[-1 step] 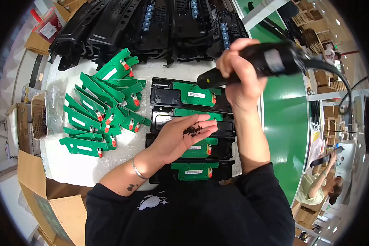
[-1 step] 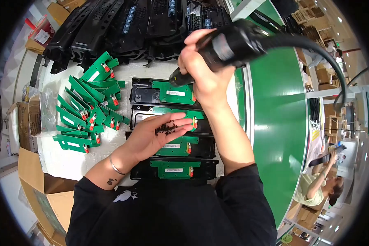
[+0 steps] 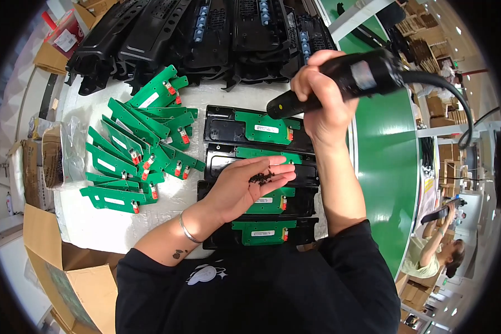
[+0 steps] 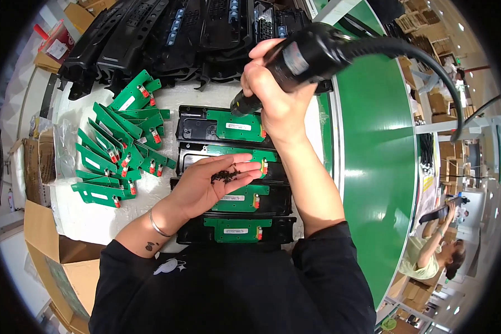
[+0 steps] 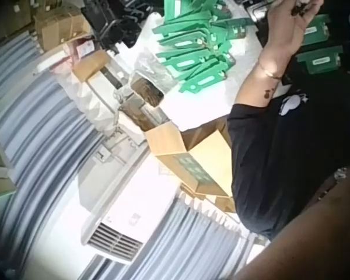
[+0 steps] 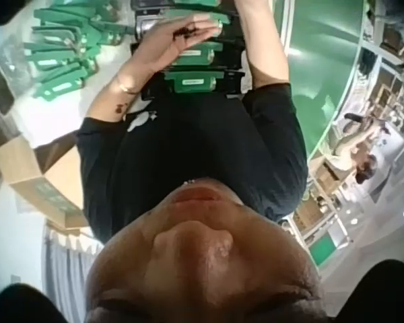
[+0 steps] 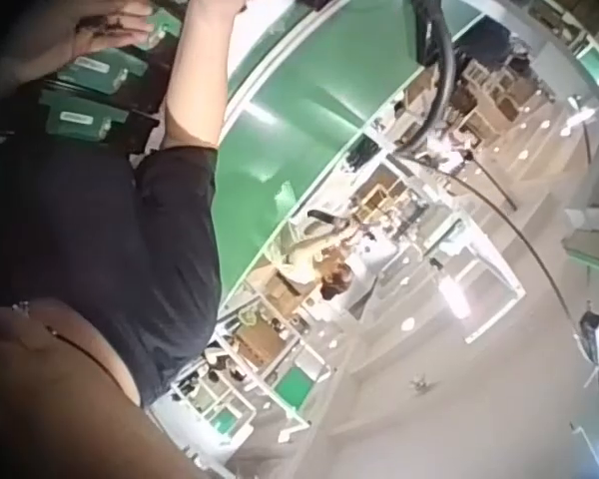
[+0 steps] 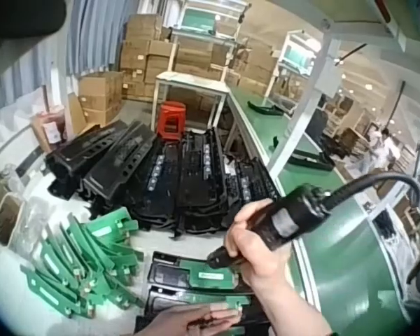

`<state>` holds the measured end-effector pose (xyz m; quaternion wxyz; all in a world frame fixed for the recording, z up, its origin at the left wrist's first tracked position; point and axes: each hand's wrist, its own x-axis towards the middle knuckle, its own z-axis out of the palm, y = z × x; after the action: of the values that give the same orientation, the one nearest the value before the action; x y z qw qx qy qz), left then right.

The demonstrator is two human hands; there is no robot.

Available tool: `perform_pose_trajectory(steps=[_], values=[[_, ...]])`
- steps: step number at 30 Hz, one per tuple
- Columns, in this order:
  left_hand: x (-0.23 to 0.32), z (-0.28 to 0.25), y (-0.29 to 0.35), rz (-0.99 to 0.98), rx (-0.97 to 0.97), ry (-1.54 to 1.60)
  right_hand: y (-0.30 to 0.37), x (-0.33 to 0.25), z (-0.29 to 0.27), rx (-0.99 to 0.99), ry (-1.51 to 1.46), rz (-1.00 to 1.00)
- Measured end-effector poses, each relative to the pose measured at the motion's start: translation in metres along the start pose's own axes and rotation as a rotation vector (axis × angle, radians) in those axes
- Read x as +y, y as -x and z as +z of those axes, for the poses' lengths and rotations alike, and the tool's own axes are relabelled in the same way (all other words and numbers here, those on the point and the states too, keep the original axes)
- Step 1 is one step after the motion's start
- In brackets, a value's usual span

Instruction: Assembling electronic components by attaching circuit boards to plastic housings using an electric screwdriver.

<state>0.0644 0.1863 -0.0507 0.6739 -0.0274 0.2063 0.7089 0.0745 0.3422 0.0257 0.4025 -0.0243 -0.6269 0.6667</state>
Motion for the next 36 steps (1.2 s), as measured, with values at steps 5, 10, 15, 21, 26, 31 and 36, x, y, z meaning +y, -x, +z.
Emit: perform_pose_trajectory(steps=[5, 10, 15, 21, 26, 31, 36], values=[[0.003, 0.0, 0.003, 0.026, -0.009, -0.137, -0.005, 0.011, 0.002, 0.043, 0.086, 0.029], [0.002, 0.002, 0.006, 0.017, -0.045, -0.183, -0.005, 0.015, -0.002, 0.029, 0.09, 0.04], [0.003, -0.001, 0.007, 0.034, 0.044, -0.193, -0.007, 0.019, 0.003, 0.016, 0.073, 0.082], [0.002, 0.002, 0.003, 0.09, 0.1, -0.116, -0.02, 0.022, 0.002, -0.05, 0.105, 0.137], [0.008, -0.001, 0.003, 0.116, 0.137, -0.083, -0.021, 0.023, 0.006, -0.056, 0.122, 0.13], [0.012, -0.005, 0.004, 0.15, 0.089, -0.005, -0.016, 0.017, 0.007, -0.054, 0.123, 0.123], [0.013, -0.012, 0.004, 0.181, 0.071, 0.081, 0.011, -0.04, 0.013, -0.126, -0.204, -0.081]])
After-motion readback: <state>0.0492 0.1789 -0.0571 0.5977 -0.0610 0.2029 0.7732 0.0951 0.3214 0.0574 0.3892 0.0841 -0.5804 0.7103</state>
